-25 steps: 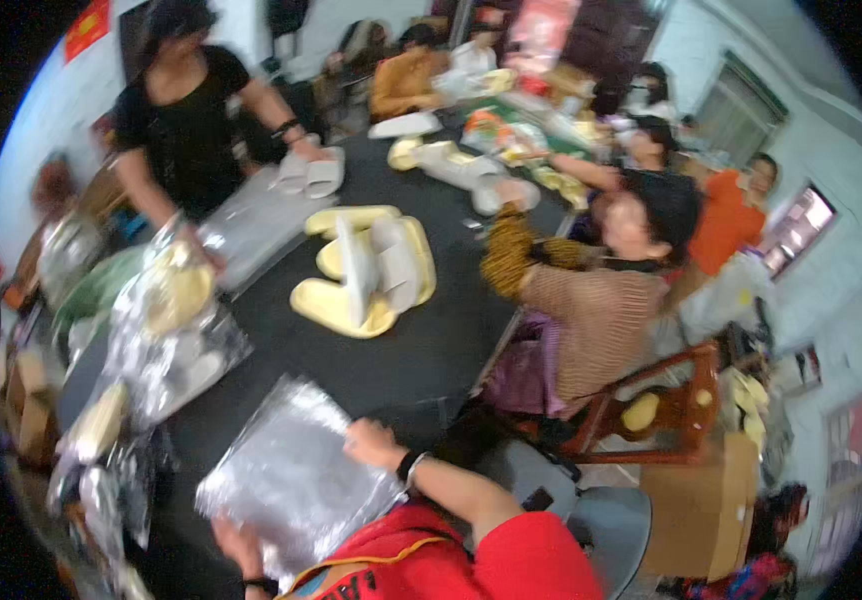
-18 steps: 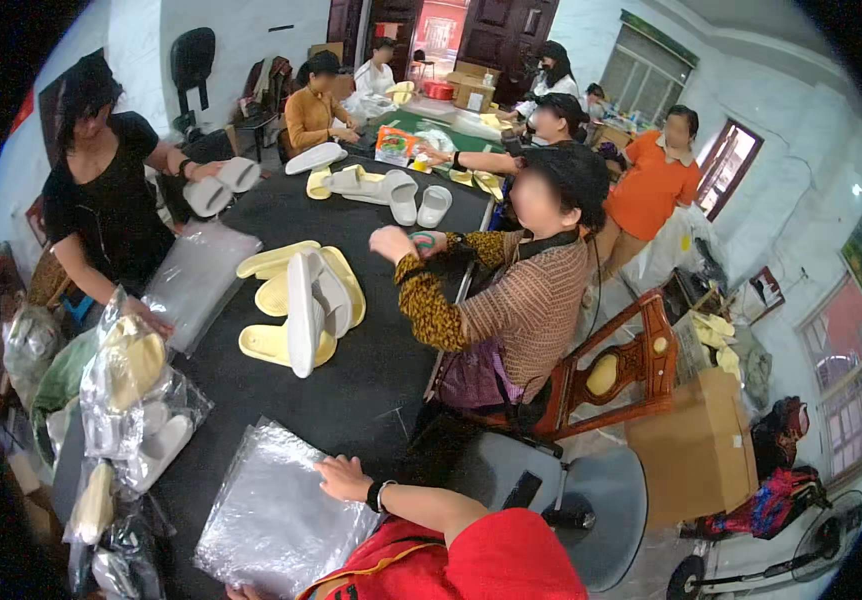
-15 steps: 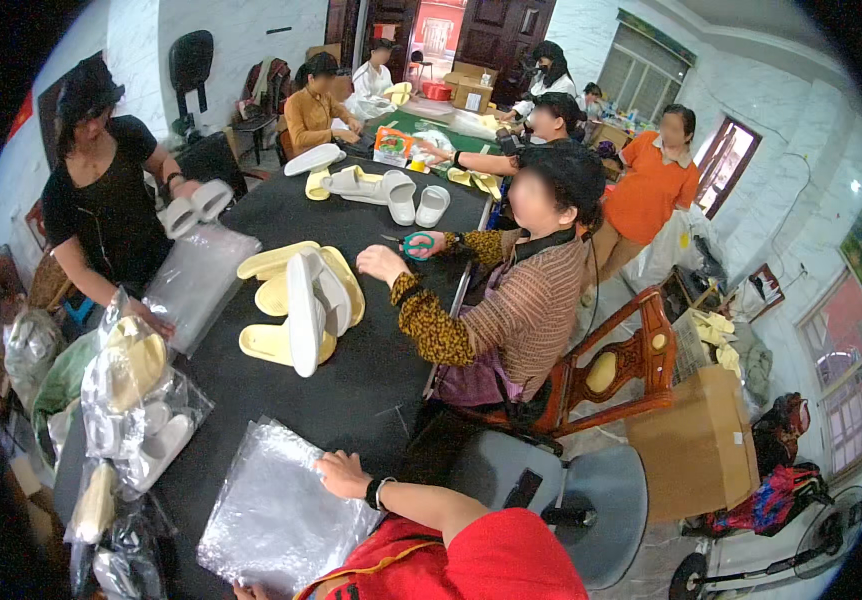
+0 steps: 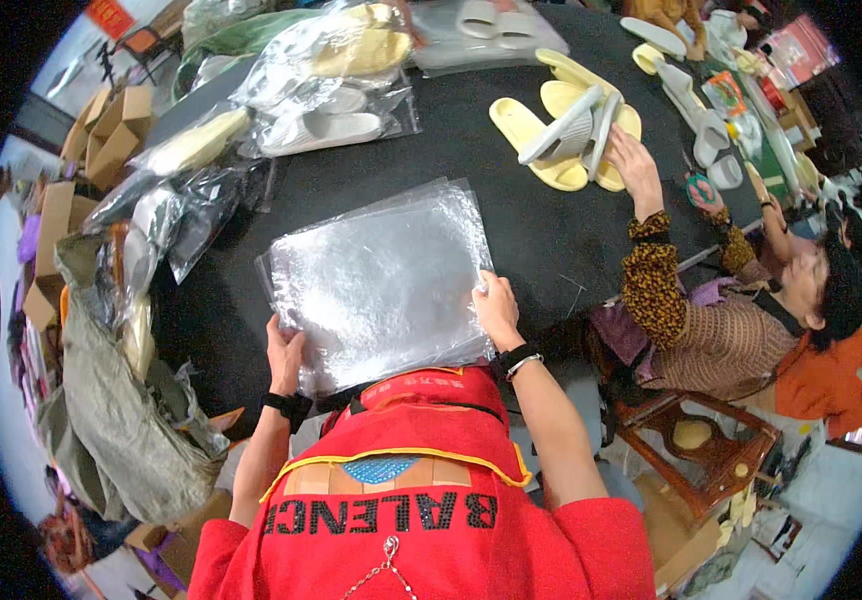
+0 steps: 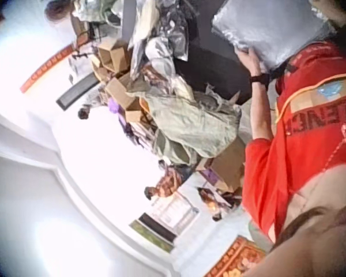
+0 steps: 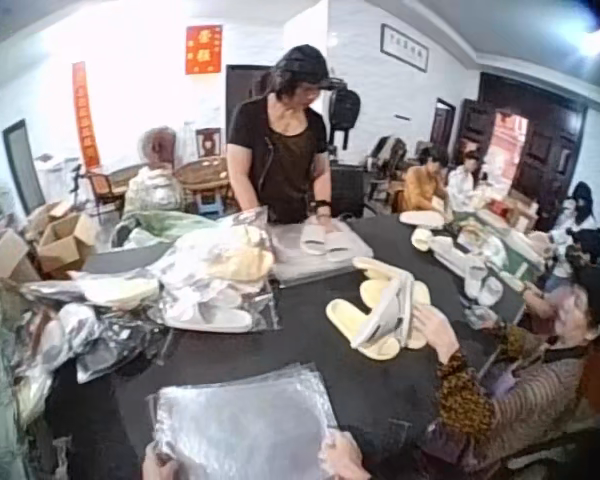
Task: The recorder is packing various colors and styles of sandals and shoes into plastic bags at a central manufacturing table.
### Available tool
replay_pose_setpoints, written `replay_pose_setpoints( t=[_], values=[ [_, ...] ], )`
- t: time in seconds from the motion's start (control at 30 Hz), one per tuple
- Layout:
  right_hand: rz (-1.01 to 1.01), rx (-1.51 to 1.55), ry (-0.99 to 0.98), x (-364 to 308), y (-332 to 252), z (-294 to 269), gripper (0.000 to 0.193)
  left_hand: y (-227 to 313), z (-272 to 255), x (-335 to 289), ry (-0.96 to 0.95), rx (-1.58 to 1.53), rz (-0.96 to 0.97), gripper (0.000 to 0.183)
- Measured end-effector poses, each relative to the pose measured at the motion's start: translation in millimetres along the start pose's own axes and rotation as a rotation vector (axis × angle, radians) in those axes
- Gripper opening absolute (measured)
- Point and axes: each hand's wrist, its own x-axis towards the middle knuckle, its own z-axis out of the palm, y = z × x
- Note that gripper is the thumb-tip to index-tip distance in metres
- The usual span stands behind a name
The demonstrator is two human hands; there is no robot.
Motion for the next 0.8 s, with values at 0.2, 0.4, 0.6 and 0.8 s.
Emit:
replay_pose_setpoints(
  t=[0.2, 0.4, 0.6, 0.8],
  values=[
    [0.011, -0.027, -0.021, -9, 3, 1, 0.023, 19, -15, -10, -0.066, -0.25, -0.206, 0.056],
    [0.03, -0.019, -0.126, -29, 15, -6, 0.015, -7, -18, -2, -0.029, -0.266, 0.014, 0.056],
    [0.086, 0.137, -0.046, -26, 28, 8, 0.043, 11, -12, 3, -0.048, -0.093, -0.085, 0.059],
    [0.058, 0.342, 0.032, -4, 16, -6, 0.046, 25, -11, 8, -0.078, -0.125, -0.068, 0.062]
  ],
)
